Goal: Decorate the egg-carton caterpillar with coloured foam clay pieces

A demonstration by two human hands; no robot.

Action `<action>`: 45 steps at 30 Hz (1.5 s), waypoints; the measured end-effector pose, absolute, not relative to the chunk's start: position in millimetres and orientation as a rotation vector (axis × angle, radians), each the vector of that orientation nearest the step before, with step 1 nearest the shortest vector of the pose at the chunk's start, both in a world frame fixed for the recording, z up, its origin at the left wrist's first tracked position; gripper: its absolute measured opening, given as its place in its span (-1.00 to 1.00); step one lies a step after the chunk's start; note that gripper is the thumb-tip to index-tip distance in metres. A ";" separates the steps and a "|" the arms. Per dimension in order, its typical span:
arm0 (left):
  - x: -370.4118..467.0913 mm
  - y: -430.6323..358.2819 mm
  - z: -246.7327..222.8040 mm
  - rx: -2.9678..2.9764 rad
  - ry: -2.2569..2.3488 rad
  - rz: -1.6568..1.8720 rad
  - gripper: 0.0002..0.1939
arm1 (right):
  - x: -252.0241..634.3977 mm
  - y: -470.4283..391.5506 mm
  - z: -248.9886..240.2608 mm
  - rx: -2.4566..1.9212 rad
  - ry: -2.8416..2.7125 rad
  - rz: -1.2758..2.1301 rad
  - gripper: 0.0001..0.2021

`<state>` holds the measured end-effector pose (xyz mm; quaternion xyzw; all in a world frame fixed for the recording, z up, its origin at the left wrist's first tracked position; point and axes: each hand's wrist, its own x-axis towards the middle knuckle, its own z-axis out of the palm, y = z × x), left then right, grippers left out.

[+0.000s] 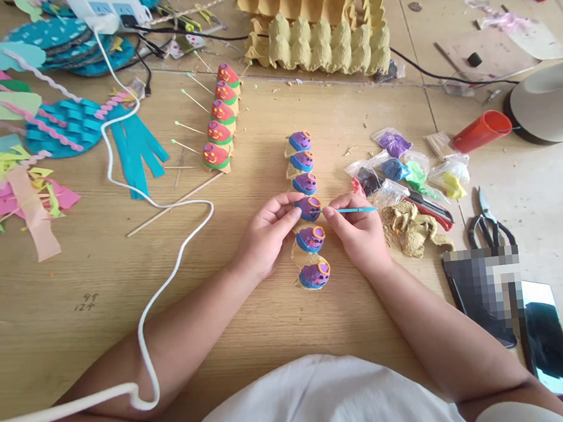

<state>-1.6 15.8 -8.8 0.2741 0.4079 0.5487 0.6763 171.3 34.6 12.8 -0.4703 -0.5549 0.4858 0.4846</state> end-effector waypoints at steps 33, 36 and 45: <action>-1.5 15.6 -8.6 0.644 0.928 1.233 -0.69 | 171.1 33.5 12.7 -1.162 -1.365 1.207 -0.55; -1.3 15.8 -8.4 0.640 0.935 1.235 -0.70 | 170.8 33.3 12.8 -1.172 -1.367 1.219 -0.55; -2.3 15.2 -10.6 0.660 0.932 1.234 -0.72 | 170.9 32.5 13.4 -1.168 -1.359 1.212 -0.55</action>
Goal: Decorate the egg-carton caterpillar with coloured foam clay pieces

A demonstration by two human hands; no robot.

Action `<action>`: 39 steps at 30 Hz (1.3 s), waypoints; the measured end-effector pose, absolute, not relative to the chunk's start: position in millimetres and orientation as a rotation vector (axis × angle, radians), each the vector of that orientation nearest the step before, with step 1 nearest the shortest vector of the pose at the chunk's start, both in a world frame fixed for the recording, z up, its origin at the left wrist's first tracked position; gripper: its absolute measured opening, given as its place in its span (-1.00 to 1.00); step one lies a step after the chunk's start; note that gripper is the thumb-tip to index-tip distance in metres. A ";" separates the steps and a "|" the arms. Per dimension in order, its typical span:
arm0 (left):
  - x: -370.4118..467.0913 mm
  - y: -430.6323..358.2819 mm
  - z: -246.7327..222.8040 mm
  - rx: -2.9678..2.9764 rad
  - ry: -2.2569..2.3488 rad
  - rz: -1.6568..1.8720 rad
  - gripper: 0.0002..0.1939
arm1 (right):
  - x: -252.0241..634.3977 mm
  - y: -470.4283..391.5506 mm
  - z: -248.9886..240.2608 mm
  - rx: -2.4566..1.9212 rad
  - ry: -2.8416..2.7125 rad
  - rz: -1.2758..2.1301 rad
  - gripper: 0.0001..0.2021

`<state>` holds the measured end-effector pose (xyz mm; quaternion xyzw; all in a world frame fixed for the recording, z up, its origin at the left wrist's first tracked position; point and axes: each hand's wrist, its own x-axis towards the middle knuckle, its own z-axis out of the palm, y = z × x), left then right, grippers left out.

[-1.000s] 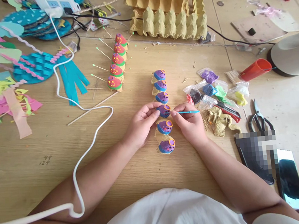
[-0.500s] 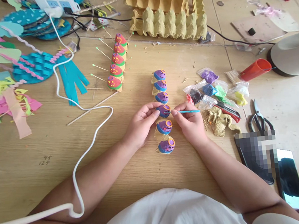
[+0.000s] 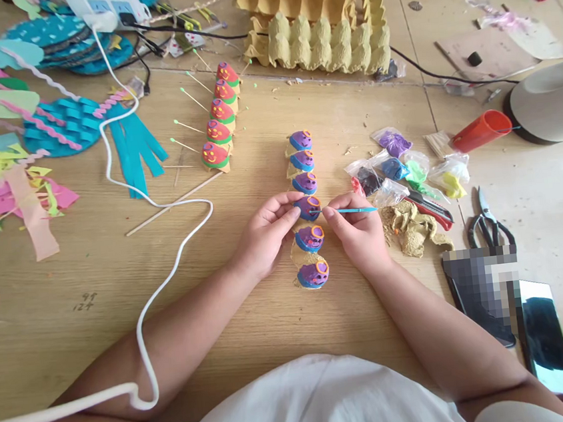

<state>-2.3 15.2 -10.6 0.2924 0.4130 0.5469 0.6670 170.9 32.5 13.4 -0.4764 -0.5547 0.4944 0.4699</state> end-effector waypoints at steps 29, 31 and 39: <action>-1.4 15.9 -7.8 0.634 0.928 1.230 -0.70 | 170.6 32.8 13.5 -1.157 -1.388 1.182 -0.59; -1.7 15.7 -7.9 0.643 0.929 1.228 -0.71 | 170.6 32.8 13.9 -1.167 -1.393 1.190 -0.58; -0.5 16.9 -4.8 0.616 0.933 1.231 -0.68 | 170.0 32.8 13.0 -1.122 -1.357 1.214 -0.62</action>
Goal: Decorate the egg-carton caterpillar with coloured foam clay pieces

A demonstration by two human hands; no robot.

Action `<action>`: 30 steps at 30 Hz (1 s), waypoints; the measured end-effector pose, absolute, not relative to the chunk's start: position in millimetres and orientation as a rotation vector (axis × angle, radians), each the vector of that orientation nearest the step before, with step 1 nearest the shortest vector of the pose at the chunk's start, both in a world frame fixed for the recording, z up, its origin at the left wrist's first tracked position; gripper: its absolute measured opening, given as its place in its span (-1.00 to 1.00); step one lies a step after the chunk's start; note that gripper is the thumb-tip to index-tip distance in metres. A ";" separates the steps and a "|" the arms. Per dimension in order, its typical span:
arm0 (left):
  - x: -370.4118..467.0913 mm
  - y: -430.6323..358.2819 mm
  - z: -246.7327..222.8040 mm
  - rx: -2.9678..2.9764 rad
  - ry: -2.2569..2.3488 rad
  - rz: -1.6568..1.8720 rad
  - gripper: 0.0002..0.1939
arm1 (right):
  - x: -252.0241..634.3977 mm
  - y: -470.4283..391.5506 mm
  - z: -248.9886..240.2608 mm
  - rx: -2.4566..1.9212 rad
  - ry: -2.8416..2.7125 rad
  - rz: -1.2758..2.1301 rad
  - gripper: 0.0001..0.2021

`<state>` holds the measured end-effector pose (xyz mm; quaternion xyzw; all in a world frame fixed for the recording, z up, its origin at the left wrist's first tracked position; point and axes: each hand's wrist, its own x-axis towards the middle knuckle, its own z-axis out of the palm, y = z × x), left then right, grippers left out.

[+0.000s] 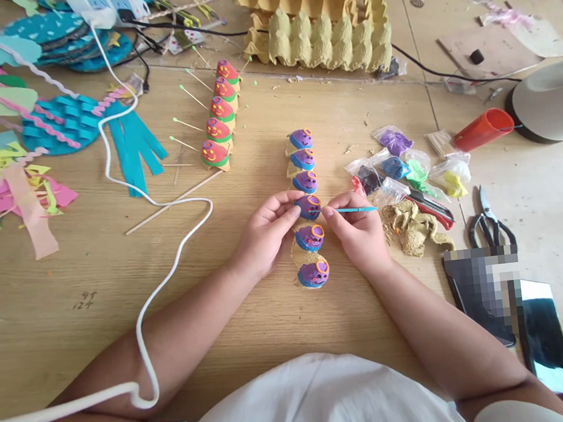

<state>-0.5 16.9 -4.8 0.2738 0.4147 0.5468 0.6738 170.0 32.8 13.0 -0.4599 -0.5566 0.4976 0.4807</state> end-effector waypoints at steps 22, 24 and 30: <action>-1.2 18.2 -1.2 0.531 0.907 1.240 -0.78 | 169.3 35.2 6.9 -1.142 -1.194 1.263 -0.59; -1.0 18.2 -0.8 0.526 0.900 1.236 -0.79 | 169.1 35.4 6.5 -1.140 -1.198 1.266 -0.59; -0.9 18.0 0.5 0.519 0.906 1.230 -0.77 | 169.7 35.4 5.8 -1.140 -1.180 1.287 -0.59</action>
